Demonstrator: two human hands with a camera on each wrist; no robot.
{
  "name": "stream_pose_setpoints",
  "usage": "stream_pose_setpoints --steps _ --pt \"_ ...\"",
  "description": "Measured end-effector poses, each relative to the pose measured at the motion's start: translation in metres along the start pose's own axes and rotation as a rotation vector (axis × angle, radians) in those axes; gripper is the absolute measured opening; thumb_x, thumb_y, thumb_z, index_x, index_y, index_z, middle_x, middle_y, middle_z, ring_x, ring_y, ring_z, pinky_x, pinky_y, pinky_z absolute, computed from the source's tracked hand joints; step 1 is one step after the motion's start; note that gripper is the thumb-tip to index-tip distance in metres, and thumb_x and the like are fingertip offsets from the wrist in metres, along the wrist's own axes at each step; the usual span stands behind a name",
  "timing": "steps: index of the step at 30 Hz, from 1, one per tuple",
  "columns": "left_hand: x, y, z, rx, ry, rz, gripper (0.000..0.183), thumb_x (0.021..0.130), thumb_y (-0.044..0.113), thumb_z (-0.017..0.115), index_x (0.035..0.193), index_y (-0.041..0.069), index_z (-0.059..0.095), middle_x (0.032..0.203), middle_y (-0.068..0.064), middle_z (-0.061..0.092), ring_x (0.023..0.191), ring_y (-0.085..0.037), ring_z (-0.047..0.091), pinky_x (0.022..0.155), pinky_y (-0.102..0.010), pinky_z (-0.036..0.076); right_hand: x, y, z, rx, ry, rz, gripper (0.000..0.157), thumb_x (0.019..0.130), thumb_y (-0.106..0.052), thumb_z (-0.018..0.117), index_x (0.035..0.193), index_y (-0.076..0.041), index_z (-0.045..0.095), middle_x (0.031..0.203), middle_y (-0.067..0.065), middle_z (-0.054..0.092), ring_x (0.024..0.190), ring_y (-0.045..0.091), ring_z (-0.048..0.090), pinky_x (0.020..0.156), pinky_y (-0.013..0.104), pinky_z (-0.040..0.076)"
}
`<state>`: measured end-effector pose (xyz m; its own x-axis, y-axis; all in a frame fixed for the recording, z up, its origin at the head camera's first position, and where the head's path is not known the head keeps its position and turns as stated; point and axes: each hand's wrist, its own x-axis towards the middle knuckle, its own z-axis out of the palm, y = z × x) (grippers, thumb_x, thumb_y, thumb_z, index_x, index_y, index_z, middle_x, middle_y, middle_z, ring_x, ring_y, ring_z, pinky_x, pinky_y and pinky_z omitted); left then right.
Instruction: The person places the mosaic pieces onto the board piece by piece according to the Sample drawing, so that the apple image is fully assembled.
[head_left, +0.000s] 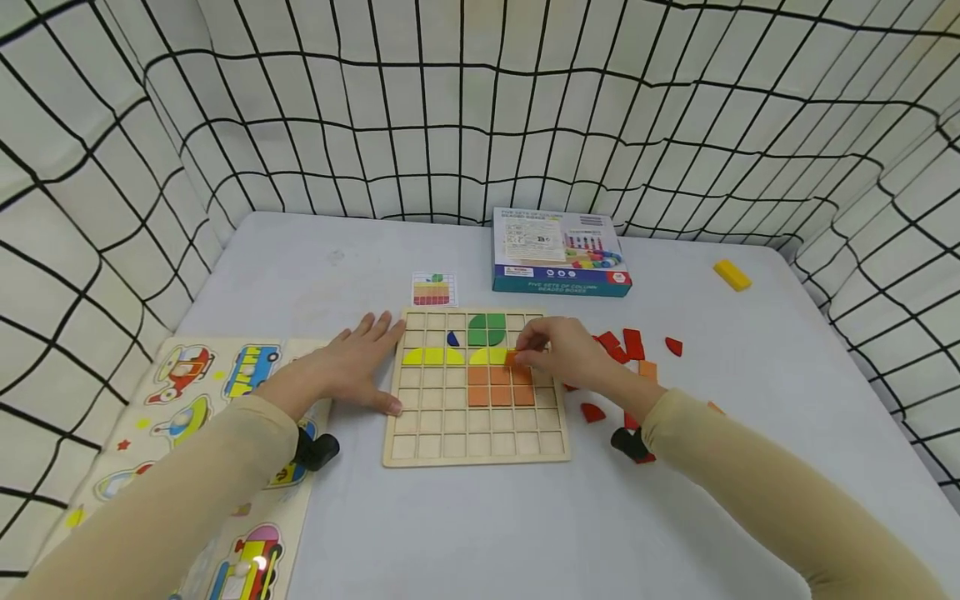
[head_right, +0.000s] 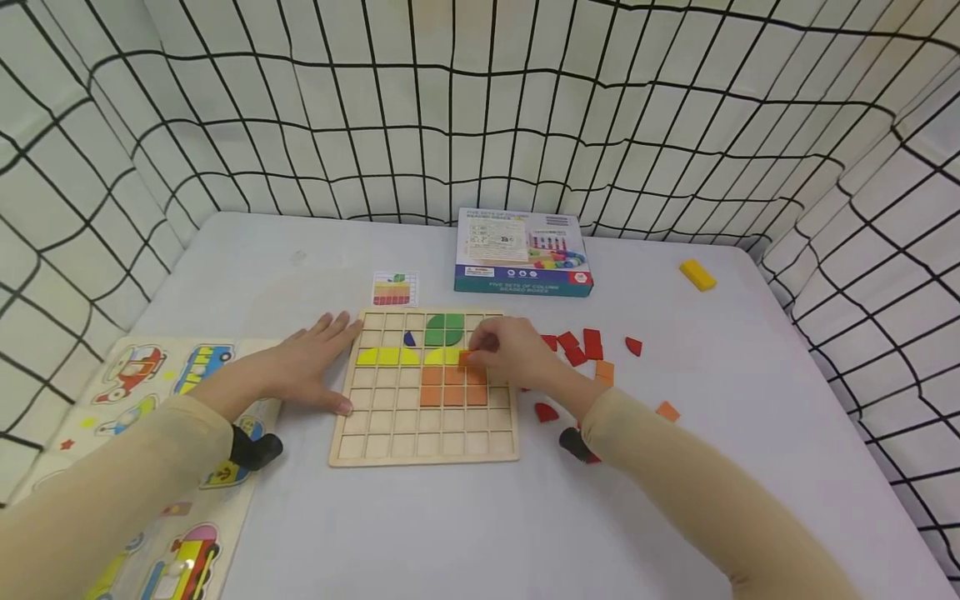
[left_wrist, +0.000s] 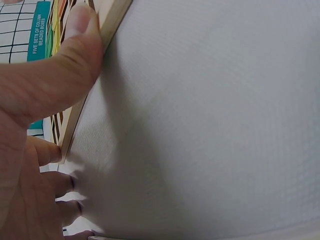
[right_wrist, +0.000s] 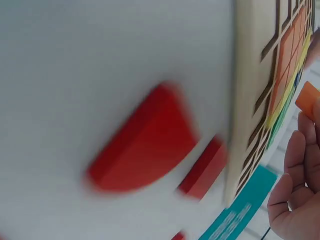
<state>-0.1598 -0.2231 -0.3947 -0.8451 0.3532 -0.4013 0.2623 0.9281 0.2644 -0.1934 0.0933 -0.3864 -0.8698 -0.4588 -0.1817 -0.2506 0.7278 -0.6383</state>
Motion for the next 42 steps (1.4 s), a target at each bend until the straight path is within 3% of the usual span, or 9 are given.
stream_pose_setpoints --steps 6,12,19,30,42 --pt "-0.001 0.0 0.001 0.0 -0.003 -0.002 0.125 0.078 0.056 0.083 0.163 -0.001 0.01 0.17 -0.028 0.002 0.156 -0.052 0.001 0.123 -0.07 0.013 0.022 -0.028 0.026 -0.004 -0.063 -0.085 0.008 0.094 -0.02 0.076 0.097 -0.013 0.074 0.091 0.001 0.068 0.09 0.018 0.058 0.08 0.024 0.051" --pt "-0.002 0.0 -0.001 0.008 -0.007 -0.002 0.125 0.078 0.056 0.083 0.163 -0.001 0.011 0.169 -0.028 0.003 0.156 -0.052 0.001 0.123 -0.07 0.014 0.032 -0.041 0.041 -0.006 -0.107 -0.111 0.008 0.094 -0.021 0.076 0.097 -0.013 0.075 0.091 -0.001 0.07 0.086 0.016 0.058 0.076 0.02 0.052" --pt "-0.001 0.0 -0.002 0.015 0.0 -0.004 0.125 0.077 0.056 0.084 0.163 -0.001 0.011 0.169 -0.028 0.004 0.156 -0.052 0.002 0.123 -0.07 0.015 0.031 -0.049 0.045 -0.027 -0.124 -0.098 0.005 0.094 -0.019 0.076 0.096 -0.014 0.075 0.093 0.0 0.068 0.089 0.018 0.058 0.078 0.023 0.053" --pt "0.001 -0.001 0.0 0.016 -0.004 -0.009 0.126 0.078 0.056 0.084 0.163 0.0 0.011 0.17 -0.028 0.003 0.156 -0.051 0.001 0.123 -0.07 0.014 0.03 -0.053 0.052 -0.264 -0.07 -0.197 0.014 0.095 -0.022 0.075 0.103 -0.012 0.079 0.095 0.0 0.076 0.088 0.015 0.06 0.087 0.028 0.055" --pt "0.001 -0.001 0.0 0.012 -0.001 -0.001 0.126 0.077 0.057 0.083 0.163 -0.001 0.012 0.169 -0.03 0.005 0.156 -0.053 0.003 0.122 -0.071 0.015 0.026 -0.057 0.051 -0.316 -0.058 -0.205 0.016 0.095 -0.021 0.075 0.107 -0.012 0.079 0.098 0.0 0.076 0.09 0.015 0.061 0.09 0.029 0.056"
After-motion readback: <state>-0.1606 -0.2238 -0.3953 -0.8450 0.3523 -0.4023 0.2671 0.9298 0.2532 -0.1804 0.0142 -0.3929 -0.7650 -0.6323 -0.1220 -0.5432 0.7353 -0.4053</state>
